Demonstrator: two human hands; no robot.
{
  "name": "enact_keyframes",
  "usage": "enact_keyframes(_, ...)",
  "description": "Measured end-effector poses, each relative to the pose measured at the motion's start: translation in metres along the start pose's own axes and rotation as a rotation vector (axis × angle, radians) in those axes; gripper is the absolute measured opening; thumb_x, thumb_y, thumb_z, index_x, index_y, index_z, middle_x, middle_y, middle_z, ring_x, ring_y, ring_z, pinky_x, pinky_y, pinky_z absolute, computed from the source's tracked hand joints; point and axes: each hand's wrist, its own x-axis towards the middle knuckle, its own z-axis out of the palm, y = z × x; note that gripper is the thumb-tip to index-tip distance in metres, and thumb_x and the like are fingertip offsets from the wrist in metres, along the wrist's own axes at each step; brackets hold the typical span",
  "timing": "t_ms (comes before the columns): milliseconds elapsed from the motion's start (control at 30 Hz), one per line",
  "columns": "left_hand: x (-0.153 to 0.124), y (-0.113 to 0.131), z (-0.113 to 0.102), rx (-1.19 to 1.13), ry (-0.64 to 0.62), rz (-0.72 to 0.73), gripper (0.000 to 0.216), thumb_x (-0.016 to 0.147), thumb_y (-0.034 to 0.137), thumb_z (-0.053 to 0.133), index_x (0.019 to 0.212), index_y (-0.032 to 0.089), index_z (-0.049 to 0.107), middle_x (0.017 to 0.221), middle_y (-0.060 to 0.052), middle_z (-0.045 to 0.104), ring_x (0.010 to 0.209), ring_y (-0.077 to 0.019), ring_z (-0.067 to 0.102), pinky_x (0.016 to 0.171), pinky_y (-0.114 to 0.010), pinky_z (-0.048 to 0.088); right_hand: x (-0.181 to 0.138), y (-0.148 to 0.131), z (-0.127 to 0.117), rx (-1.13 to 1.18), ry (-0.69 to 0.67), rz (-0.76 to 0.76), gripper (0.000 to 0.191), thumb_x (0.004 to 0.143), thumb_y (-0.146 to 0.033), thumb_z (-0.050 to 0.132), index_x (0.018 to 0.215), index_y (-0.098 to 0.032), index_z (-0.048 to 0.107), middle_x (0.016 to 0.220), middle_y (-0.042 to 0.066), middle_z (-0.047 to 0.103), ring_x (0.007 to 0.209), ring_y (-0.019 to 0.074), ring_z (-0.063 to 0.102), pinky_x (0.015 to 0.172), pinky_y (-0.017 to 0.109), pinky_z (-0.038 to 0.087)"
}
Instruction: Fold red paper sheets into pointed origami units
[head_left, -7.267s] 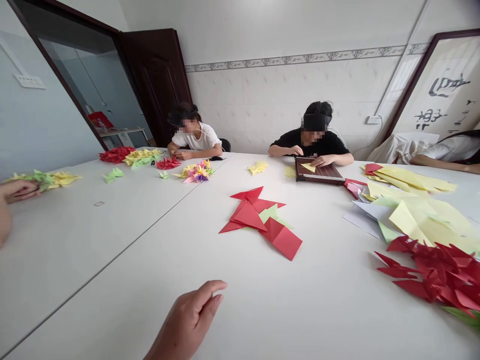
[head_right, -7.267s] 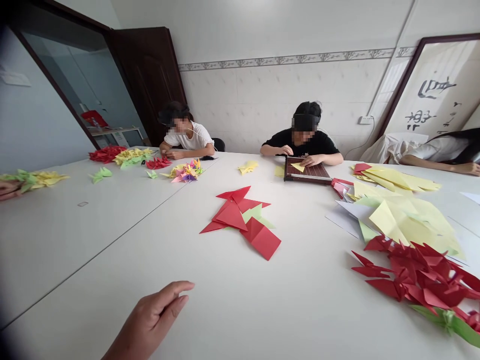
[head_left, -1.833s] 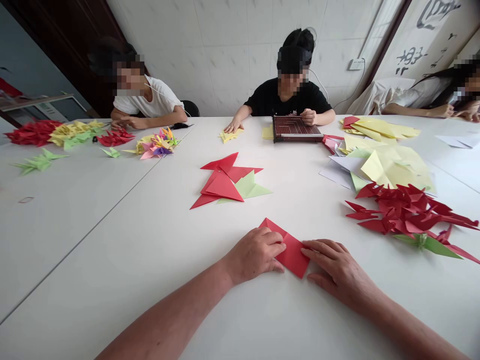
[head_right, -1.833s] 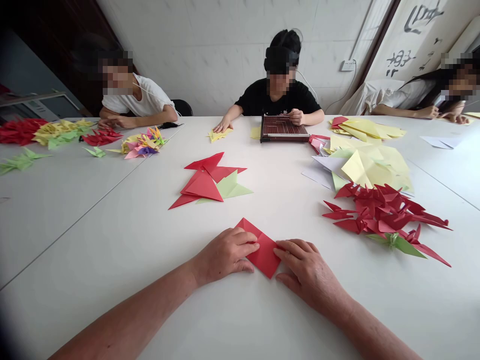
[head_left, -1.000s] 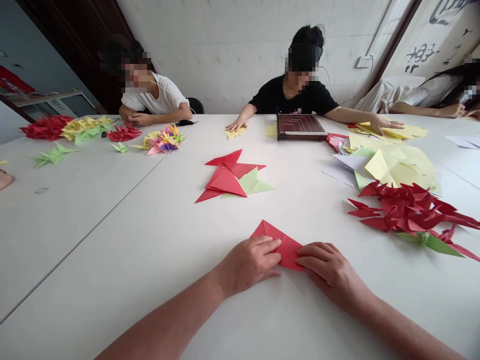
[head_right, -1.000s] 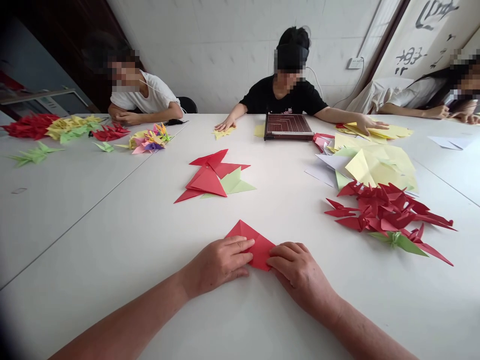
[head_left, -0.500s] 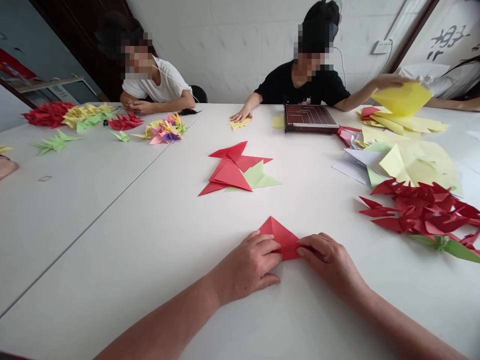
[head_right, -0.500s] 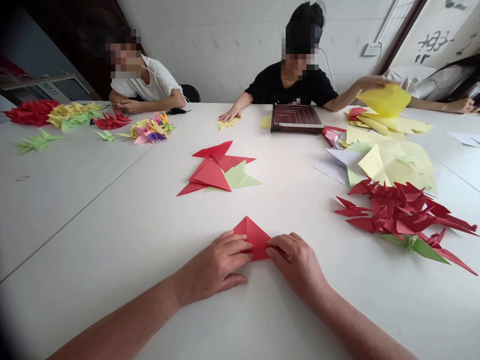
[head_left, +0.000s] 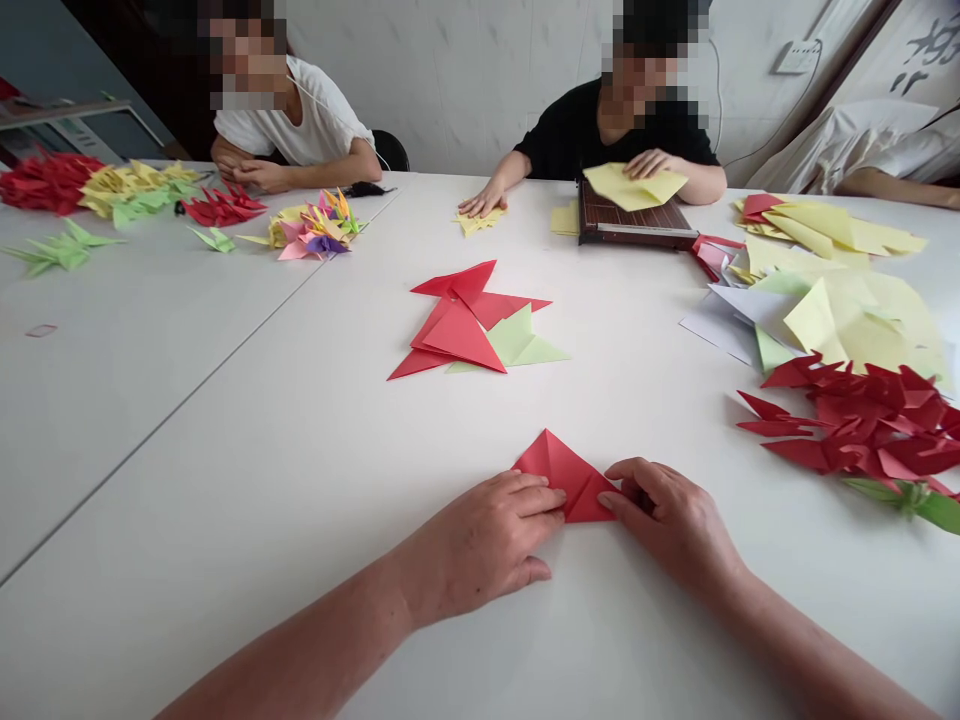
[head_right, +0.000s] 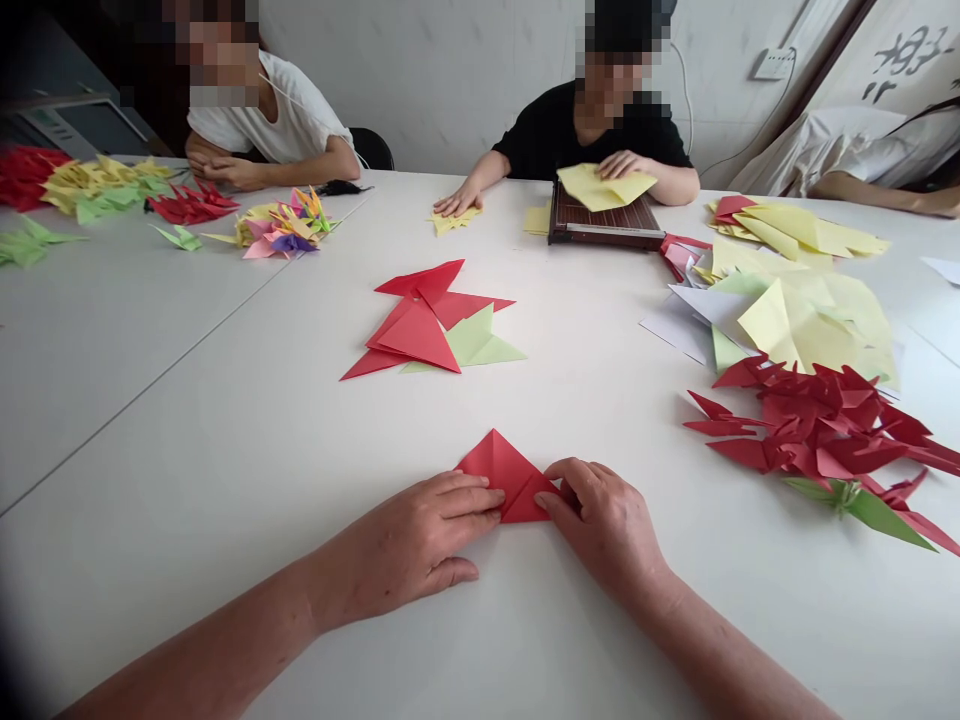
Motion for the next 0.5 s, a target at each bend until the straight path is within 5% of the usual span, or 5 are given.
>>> enact_keyframes(200, -0.0031, -0.0008, 0.0035, -0.011, 0.02, -0.007, 0.03, 0.083, 0.031, 0.066, 0.11, 0.017, 0.062, 0.125, -0.008, 0.061, 0.118, -0.0229, 0.054, 0.105, -0.039, 0.042, 0.0003, 0.0002, 0.0015, -0.022, 0.022, -0.03, 0.008, 0.086, -0.03, 0.053, 0.081, -0.024, 0.056, 0.06, -0.004, 0.057, 0.056, 0.0129, 0.055, 0.052, 0.024, 0.04)
enact_keyframes(367, -0.0017, 0.0033, 0.0058, 0.08, -0.005, 0.005, 0.065, 0.079, 0.038, 0.07, 0.136, 0.02, 0.044, 0.123, -0.009, 0.059, 0.114, -0.0234, 0.053, 0.102, -0.04, 0.043, 0.0005, -0.0001, 0.0014, -0.012, 0.038, -0.032, 0.009, 0.086, -0.031, 0.053, 0.081, -0.024, 0.057, 0.06, -0.004, 0.058, 0.056, 0.0129, 0.056, 0.052, 0.024, 0.041)
enact_keyframes(500, 0.0005, 0.0083, 0.01, 0.129, -0.026, -0.027, 0.074, 0.075, 0.049, 0.07, 0.138, 0.022, 0.043, 0.117, -0.008, 0.059, 0.112, -0.0257, 0.051, 0.1, -0.041, 0.042, 0.0004, 0.0003, 0.0018, -0.014, 0.04, -0.032, 0.009, 0.086, -0.03, 0.052, 0.081, -0.023, 0.056, 0.06, -0.004, 0.058, 0.056, 0.0129, 0.055, 0.052, 0.024, 0.041)
